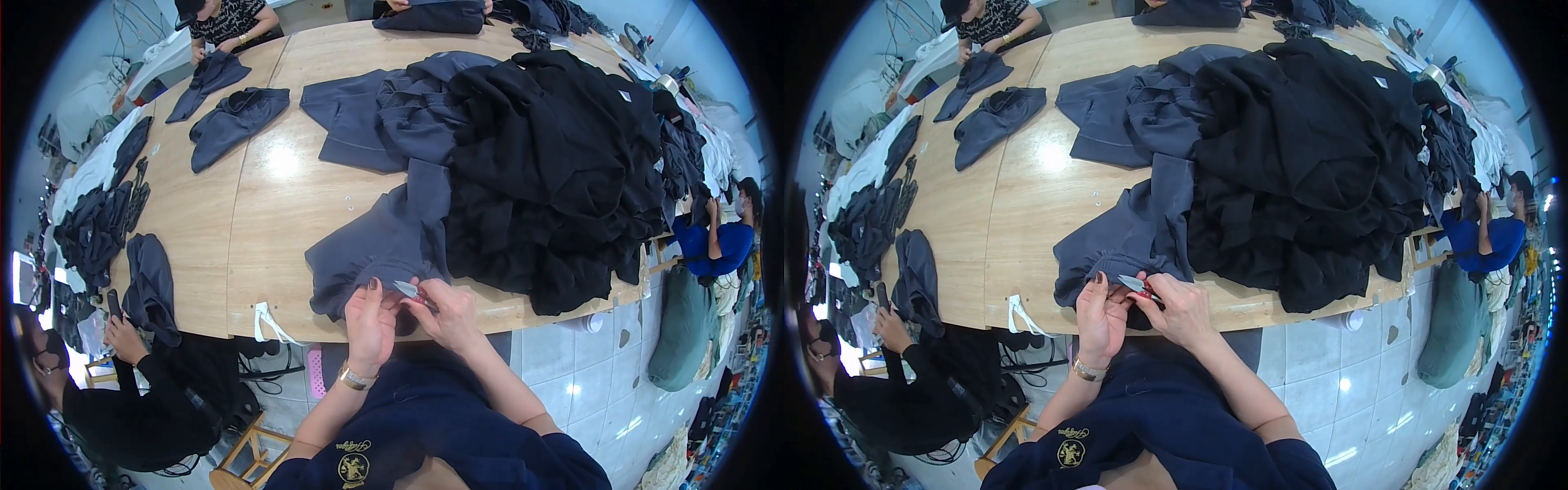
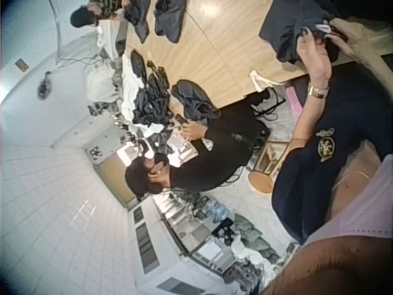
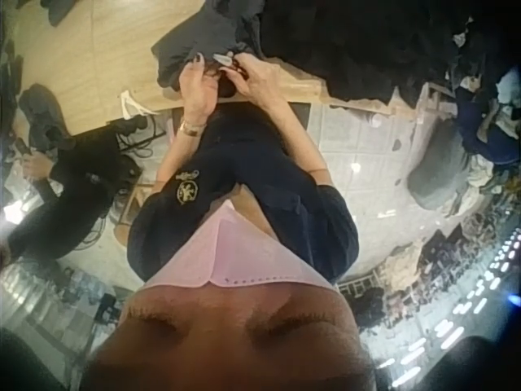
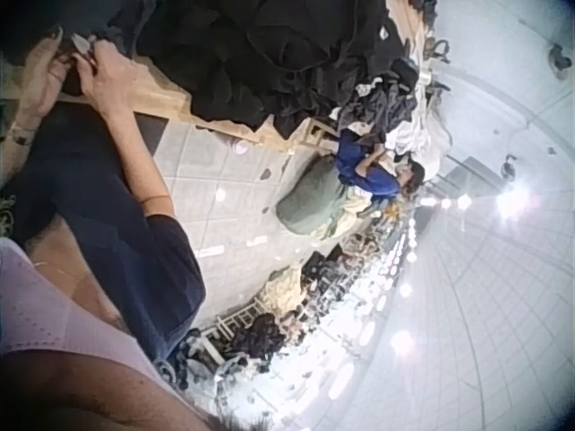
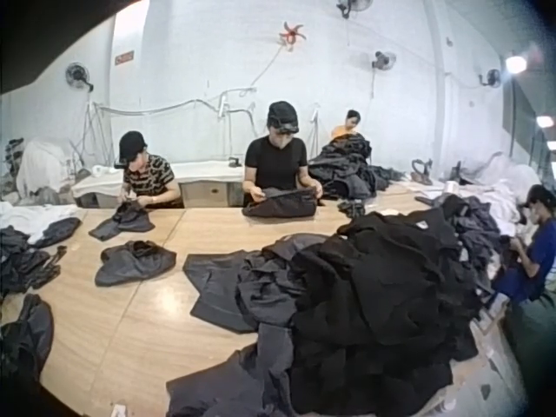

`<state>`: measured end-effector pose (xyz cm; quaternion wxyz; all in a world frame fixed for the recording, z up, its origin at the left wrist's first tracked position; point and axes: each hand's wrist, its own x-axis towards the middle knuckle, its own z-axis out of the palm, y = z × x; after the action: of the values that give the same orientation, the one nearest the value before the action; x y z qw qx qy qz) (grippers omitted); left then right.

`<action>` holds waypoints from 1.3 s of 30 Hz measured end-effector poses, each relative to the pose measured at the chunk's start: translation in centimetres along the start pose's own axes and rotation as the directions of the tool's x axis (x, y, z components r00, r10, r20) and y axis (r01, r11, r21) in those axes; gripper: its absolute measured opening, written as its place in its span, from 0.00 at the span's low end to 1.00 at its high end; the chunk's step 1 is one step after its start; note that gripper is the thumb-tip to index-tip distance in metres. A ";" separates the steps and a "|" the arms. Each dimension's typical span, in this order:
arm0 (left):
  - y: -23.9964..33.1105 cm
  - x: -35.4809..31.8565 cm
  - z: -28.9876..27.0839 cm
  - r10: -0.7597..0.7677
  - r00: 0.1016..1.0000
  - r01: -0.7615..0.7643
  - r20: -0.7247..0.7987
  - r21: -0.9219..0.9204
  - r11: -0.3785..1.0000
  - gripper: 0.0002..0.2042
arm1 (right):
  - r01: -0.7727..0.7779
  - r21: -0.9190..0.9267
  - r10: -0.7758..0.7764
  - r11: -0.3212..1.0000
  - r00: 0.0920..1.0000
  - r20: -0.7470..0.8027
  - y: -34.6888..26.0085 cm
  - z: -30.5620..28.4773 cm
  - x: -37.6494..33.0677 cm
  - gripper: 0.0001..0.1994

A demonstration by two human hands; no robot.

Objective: Trimming loose threads from manufactured garments using a pair of snips.

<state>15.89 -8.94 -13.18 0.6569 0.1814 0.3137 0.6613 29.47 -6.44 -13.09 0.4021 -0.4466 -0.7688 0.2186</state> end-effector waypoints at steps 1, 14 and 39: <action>0.0 0.0 0.1 0.001 1.000 -0.001 0.000 0.000 1.000 0.15 | -0.002 0.009 0.002 1.000 1.000 -0.006 0.0 0.0 0.0 0.12; -0.4 0.1 -0.1 0.122 0.992 -0.124 0.021 0.162 0.979 0.12 | 0.021 0.005 -0.021 1.000 0.999 0.030 0.3 -0.5 0.0 0.13; -0.5 0.8 -0.6 -0.064 0.993 0.053 -0.096 -0.116 0.992 0.15 | -0.189 0.126 0.195 0.974 0.980 -0.035 0.9 0.1 -0.3 0.11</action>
<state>15.86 -8.30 -14.06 0.6688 0.1013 0.3129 0.6667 29.95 -6.26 -13.86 0.4238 -0.4981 -0.6976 0.2926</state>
